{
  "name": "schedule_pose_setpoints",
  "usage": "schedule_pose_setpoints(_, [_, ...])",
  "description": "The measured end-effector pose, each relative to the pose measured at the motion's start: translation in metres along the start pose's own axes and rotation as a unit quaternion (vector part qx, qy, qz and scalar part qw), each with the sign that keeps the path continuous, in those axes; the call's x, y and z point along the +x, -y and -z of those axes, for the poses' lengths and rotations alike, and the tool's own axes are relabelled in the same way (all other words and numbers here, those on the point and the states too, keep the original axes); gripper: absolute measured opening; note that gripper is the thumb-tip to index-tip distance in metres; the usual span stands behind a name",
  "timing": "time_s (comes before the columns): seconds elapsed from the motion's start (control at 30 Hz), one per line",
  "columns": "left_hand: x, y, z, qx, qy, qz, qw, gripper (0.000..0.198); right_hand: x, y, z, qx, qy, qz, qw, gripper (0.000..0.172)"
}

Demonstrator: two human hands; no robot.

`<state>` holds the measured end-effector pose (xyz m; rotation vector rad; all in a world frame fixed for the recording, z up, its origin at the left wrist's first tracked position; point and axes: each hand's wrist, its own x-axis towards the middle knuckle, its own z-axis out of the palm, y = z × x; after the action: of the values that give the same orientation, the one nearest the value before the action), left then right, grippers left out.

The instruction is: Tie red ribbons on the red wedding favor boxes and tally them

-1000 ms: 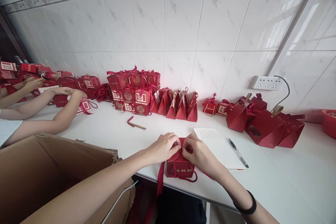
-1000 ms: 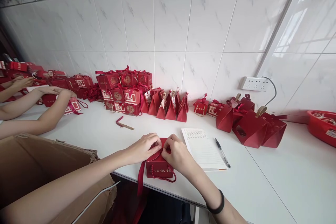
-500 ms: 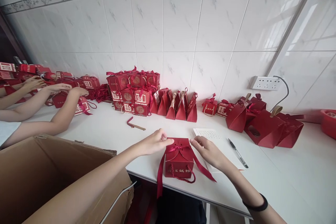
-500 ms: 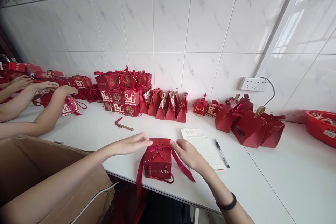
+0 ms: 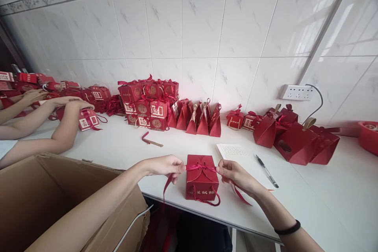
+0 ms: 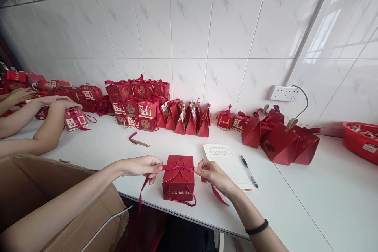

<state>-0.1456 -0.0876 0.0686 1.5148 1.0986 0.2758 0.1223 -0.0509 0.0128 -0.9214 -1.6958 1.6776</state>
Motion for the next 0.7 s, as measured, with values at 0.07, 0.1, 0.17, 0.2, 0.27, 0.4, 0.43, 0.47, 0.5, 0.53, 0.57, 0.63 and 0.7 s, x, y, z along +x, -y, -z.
schedule_pose_setpoints(0.07, [-0.001, 0.0, 0.001, 0.015, -0.024, 0.002, 1.0, 0.052, -0.001, 0.001, 0.002, -0.017, -0.005, -0.003, 1.0, 0.044])
schedule_pose_setpoints(0.1, [0.0, 0.0, 0.002, 0.027, -0.028, 0.001, 0.999, 0.052, -0.002, 0.002, 0.003, -0.031, -0.008, -0.006, 0.999, 0.045])
schedule_pose_setpoints(0.17, [0.001, 0.003, 0.005, 0.063, -0.031, -0.001, 0.998, 0.053, -0.003, 0.006, 0.005, -0.064, -0.016, -0.008, 0.998, 0.048])
schedule_pose_setpoints(0.2, [0.002, 0.005, 0.006, 0.086, -0.031, 0.001, 0.996, 0.054, -0.003, 0.008, 0.005, -0.082, -0.021, -0.005, 0.996, 0.049])
schedule_pose_setpoints(0.27, [0.005, 0.008, 0.009, 0.133, -0.032, 0.009, 0.991, 0.055, -0.004, 0.012, 0.006, -0.113, -0.024, 0.007, 0.993, 0.05])
schedule_pose_setpoints(0.4, [0.006, 0.01, 0.012, 0.197, -0.033, 0.019, 0.98, 0.052, -0.007, 0.017, 0.009, -0.155, -0.007, 0.009, 0.988, 0.05])
schedule_pose_setpoints(0.43, [0.005, 0.008, 0.013, 0.208, -0.036, 0.026, 0.977, 0.051, -0.008, 0.019, 0.01, -0.16, 0.002, -0.001, 0.987, 0.05])
schedule_pose_setpoints(0.47, [0.003, 0.007, 0.014, 0.219, -0.04, 0.039, 0.974, 0.049, -0.01, 0.021, 0.012, -0.16, 0.012, -0.011, 0.987, 0.05])
schedule_pose_setpoints(0.5, [0.0, 0.004, 0.016, 0.225, -0.043, 0.056, 0.972, 0.048, -0.012, 0.024, 0.015, -0.155, 0.019, -0.019, 0.988, 0.051])
schedule_pose_setpoints(0.53, [-0.004, 0.001, 0.018, 0.225, -0.044, 0.07, 0.971, 0.046, -0.015, 0.027, 0.018, -0.14, 0.021, -0.025, 0.99, 0.051])
schedule_pose_setpoints(0.57, [-0.008, -0.002, 0.021, 0.218, -0.044, 0.082, 0.972, 0.045, -0.017, 0.03, 0.021, -0.118, 0.019, -0.026, 0.993, 0.052])
schedule_pose_setpoints(0.63, [-0.018, -0.01, 0.028, 0.175, -0.04, 0.084, 0.98, 0.044, -0.021, 0.04, 0.026, -0.054, 0.009, -0.014, 0.998, 0.053])
schedule_pose_setpoints(0.7, [-0.027, -0.019, 0.034, 0.107, -0.037, 0.055, 0.992, 0.041, -0.022, 0.05, 0.029, 0.013, 0.017, 0.007, 1.0, 0.052])
